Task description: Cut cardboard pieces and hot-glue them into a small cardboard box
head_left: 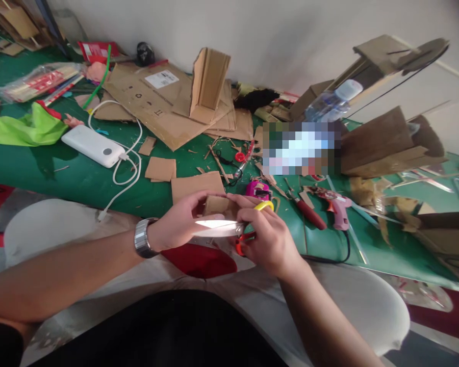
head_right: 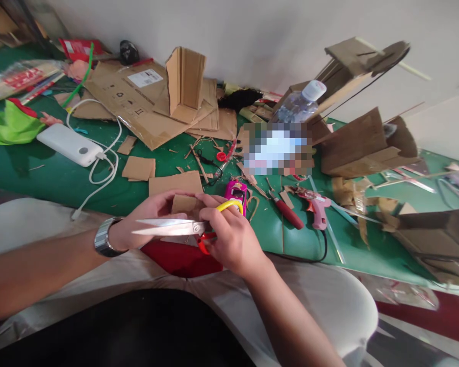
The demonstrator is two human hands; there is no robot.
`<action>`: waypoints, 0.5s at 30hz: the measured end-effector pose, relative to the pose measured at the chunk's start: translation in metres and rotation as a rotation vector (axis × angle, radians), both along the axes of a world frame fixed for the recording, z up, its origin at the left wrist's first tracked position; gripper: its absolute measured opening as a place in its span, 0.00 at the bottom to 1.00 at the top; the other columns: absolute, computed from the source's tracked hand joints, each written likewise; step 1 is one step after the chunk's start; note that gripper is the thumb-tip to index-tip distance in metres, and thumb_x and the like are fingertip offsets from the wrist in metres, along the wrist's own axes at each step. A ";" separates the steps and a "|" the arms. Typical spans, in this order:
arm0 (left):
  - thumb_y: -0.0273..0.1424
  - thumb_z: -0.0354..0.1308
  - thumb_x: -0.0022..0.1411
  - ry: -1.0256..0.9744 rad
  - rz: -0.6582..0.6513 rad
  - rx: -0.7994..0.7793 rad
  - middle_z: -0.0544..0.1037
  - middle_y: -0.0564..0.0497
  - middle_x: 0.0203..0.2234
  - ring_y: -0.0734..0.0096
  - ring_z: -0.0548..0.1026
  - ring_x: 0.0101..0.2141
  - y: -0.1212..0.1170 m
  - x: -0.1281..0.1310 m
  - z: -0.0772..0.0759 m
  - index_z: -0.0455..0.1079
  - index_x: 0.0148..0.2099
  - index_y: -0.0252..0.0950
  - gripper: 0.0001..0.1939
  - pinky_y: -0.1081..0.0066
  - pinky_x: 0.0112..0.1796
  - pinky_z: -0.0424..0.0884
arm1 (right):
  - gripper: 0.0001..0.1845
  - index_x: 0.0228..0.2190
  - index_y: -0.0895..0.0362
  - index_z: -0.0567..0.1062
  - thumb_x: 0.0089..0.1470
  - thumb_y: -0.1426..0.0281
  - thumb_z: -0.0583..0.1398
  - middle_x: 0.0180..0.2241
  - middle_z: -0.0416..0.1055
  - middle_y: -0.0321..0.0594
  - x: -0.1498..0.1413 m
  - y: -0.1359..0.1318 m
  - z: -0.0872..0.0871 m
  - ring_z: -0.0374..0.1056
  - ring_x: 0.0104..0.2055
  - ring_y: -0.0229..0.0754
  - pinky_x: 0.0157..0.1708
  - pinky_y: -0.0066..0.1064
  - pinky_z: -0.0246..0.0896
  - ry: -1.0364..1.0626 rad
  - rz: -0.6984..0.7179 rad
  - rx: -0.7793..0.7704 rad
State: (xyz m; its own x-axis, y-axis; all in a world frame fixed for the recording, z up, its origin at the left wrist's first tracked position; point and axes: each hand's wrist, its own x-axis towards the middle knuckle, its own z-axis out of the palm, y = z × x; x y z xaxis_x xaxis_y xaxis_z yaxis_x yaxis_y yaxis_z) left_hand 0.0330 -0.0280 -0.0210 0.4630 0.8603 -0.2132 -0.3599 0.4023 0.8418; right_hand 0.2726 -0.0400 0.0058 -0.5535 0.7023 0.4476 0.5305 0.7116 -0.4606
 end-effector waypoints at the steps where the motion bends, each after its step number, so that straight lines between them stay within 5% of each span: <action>1: 0.39 0.82 0.60 0.004 -0.007 -0.006 0.86 0.40 0.58 0.48 0.84 0.57 -0.001 0.002 0.001 0.80 0.60 0.38 0.29 0.56 0.56 0.81 | 0.22 0.48 0.52 0.72 0.55 0.84 0.63 0.63 0.81 0.60 -0.001 -0.001 0.000 0.81 0.64 0.61 0.53 0.47 0.80 -0.031 0.017 0.023; 9: 0.40 0.78 0.64 0.084 -0.020 -0.076 0.87 0.40 0.58 0.46 0.84 0.58 -0.012 0.009 0.006 0.80 0.59 0.36 0.25 0.55 0.58 0.81 | 0.23 0.53 0.53 0.75 0.61 0.85 0.59 0.67 0.78 0.61 -0.013 -0.012 0.000 0.76 0.70 0.60 0.60 0.53 0.78 -0.073 0.055 0.119; 15: 0.40 0.78 0.61 0.164 0.048 -0.016 0.90 0.45 0.46 0.48 0.88 0.48 -0.012 0.007 0.001 0.84 0.51 0.37 0.19 0.58 0.48 0.85 | 0.19 0.50 0.52 0.73 0.62 0.84 0.62 0.67 0.78 0.59 -0.015 -0.011 -0.001 0.77 0.68 0.60 0.63 0.55 0.77 0.042 0.064 0.011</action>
